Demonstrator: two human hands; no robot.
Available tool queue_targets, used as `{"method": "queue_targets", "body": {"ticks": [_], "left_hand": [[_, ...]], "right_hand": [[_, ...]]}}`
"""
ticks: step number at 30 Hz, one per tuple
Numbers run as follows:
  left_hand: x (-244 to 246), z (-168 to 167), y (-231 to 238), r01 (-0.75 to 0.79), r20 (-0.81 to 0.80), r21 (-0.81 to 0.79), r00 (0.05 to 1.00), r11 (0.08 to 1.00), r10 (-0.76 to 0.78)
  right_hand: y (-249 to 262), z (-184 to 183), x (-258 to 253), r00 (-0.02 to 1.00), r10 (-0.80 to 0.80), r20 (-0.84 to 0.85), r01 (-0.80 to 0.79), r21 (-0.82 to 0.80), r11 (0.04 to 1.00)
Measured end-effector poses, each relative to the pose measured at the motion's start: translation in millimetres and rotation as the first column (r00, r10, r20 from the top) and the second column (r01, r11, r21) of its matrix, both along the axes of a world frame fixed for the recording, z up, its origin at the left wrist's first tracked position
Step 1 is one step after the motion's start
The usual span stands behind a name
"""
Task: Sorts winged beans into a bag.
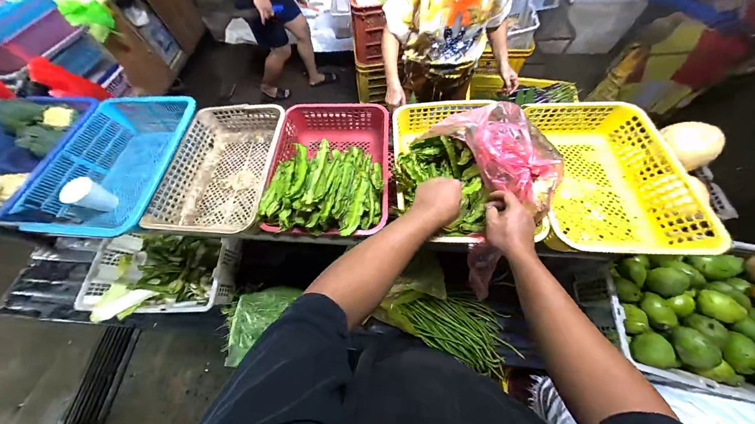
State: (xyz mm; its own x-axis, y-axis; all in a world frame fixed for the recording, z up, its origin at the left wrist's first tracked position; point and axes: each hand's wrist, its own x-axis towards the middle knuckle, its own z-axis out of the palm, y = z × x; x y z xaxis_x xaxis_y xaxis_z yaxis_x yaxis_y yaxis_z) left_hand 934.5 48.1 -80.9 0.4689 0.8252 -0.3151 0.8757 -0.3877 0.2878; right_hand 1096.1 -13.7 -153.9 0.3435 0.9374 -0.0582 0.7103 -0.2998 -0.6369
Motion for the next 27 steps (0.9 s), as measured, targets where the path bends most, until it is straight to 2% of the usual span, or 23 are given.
{"method": "queue_targets", "body": {"ticks": [4,7,9,11,13,15,16,20,23,25,27], "left_hand": [[-88.1,77.8,-1.6,-0.184,0.205,0.114,0.966,0.976,0.158],[-178.3,108.5,-9.3,-0.46,0.349,0.166,0.855,0.872,0.384],[-234.0,103.3,-9.5,-0.617,0.382,0.19,0.763,0.764,0.521],[-280.0,74.7,-3.8,-0.714,0.357,0.185,0.689,0.676,0.63],[-314.2,32.8,4.8,-0.73,0.288,0.095,0.671,0.676,0.684],[-331.4,-2.1,10.5,-0.717,0.258,-0.002,0.673,0.697,0.693],[-335.0,-9.0,12.3,-0.711,0.269,-0.021,0.673,0.703,0.689],[-343.0,-9.2,7.6,-0.747,0.404,0.004,0.609,0.664,0.682],[-336.2,-25.8,5.7,-0.679,0.391,0.013,0.679,0.734,0.621],[-330.5,-22.8,6.1,-0.683,0.375,0.034,0.685,0.73,0.624],[-318.0,3.2,-0.3,-0.729,0.414,0.139,0.657,0.67,0.63]], "right_hand": [[-0.5,3.3,-7.3,0.999,-0.036,0.021,0.036,-0.019,0.999],[0.4,1.8,-11.2,0.996,-0.06,0.059,0.063,-0.046,0.997],[1.9,0.2,-11.3,0.995,-0.075,0.073,0.079,-0.061,0.995],[2.9,0.0,-10.6,0.994,-0.081,0.078,0.087,-0.072,0.994],[3.7,0.7,-11.2,0.994,-0.081,0.07,0.087,-0.082,0.993],[4.3,-0.6,-10.6,0.994,-0.085,0.07,0.091,-0.088,0.992],[4.9,-0.7,-10.0,0.994,-0.087,0.072,0.093,-0.089,0.992],[6.5,-1.9,-9.7,0.993,-0.091,0.07,0.097,-0.089,0.991],[4.5,-5.0,-6.2,0.994,-0.096,0.055,0.1,-0.068,0.993],[2.9,-7.9,0.9,0.995,-0.098,0.017,0.098,-0.015,0.995],[4.0,-8.8,5.7,0.995,-0.078,-0.065,0.082,0.049,0.995]]}}
